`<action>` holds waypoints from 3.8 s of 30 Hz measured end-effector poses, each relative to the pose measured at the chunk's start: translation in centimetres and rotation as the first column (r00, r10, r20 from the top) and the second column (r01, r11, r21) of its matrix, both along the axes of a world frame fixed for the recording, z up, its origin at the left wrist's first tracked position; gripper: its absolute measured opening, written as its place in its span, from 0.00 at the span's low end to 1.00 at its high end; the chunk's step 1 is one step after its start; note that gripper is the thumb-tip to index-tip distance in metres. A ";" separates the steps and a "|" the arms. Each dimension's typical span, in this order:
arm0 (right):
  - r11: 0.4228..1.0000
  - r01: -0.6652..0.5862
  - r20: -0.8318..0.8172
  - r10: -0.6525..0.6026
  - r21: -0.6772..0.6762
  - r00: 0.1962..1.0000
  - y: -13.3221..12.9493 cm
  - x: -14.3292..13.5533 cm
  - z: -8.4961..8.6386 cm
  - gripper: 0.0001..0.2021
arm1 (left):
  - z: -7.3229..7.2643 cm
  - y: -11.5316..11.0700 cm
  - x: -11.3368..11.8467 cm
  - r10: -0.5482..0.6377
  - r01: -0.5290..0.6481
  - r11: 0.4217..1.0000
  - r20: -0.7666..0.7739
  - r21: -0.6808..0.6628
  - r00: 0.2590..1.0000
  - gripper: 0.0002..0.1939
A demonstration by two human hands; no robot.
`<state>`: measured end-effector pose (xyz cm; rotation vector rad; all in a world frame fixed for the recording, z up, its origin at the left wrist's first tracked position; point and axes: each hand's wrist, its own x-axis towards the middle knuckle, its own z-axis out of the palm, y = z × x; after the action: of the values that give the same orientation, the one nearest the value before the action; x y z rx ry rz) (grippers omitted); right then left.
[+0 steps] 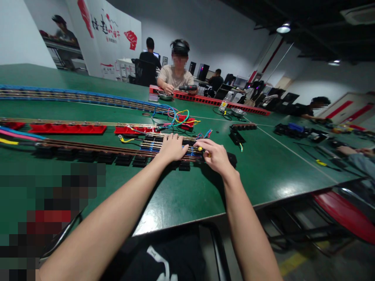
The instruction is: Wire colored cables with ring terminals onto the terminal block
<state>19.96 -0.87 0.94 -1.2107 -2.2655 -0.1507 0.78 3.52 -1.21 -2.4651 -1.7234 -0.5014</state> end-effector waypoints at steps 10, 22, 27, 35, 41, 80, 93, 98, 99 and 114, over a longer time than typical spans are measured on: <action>1.000 0.004 0.078 -0.003 -0.009 0.997 0.2 0.2 -0.6 0.31 | 0.1 0.0 0.0 -0.002 0.002 1.000 -0.002 -0.014 1.000 0.26; 0.999 0.043 -0.112 -0.039 0.028 0.993 0.4 -0.1 -0.8 0.21 | 0.1 0.0 0.0 -0.007 0.007 1.000 -0.001 -0.007 1.000 0.25; 0.996 0.046 -0.225 -0.026 0.082 0.974 0.8 0.3 -1.2 0.19 | 0.3 -0.2 0.0 -0.004 0.004 1.000 0.003 -0.012 1.000 0.24; 0.981 0.180 -0.418 -0.136 0.067 0.898 0.8 0.1 -1.2 0.17 | 0.3 -0.1 0.1 -0.009 0.009 1.000 0.006 -0.008 1.000 0.24; 0.956 0.288 -0.554 -0.209 0.057 0.806 0.8 -0.3 -0.9 0.17 | 0.2 0.0 0.0 -0.010 0.010 1.000 -0.006 0.003 1.000 0.23; 0.917 0.392 -0.823 -0.169 0.071 0.543 0.7 0.8 -0.1 0.22 | 0.2 0.1 0.0 -0.016 0.016 1.000 -0.012 0.006 1.000 0.22; 0.959 0.283 -0.724 -0.196 -0.001 0.661 1.0 0.9 -0.5 0.24 | 0.2 0.1 0.0 -0.019 0.019 1.000 0.001 0.022 1.000 0.22; 0.986 0.121 -0.799 -0.161 -0.111 0.579 1.7 1.5 -0.7 0.23 | 0.1 0.2 0.1 -0.014 0.014 1.000 0.001 0.025 1.000 0.21; 0.987 0.098 -0.823 -0.163 -0.130 0.545 1.9 1.6 -0.7 0.23 | 0.2 0.2 0.1 -0.014 0.014 1.000 0.001 0.023 1.000 0.21; 0.988 0.138 -0.624 -0.152 -0.071 0.766 1.3 1.4 -0.7 0.17 | 0.3 0.0 0.0 -0.015 0.015 0.999 0.007 0.030 1.000 0.22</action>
<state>21.34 0.47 0.23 -1.2177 -1.5871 0.2023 0.80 3.56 -0.87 -2.4606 -1.6886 -0.5336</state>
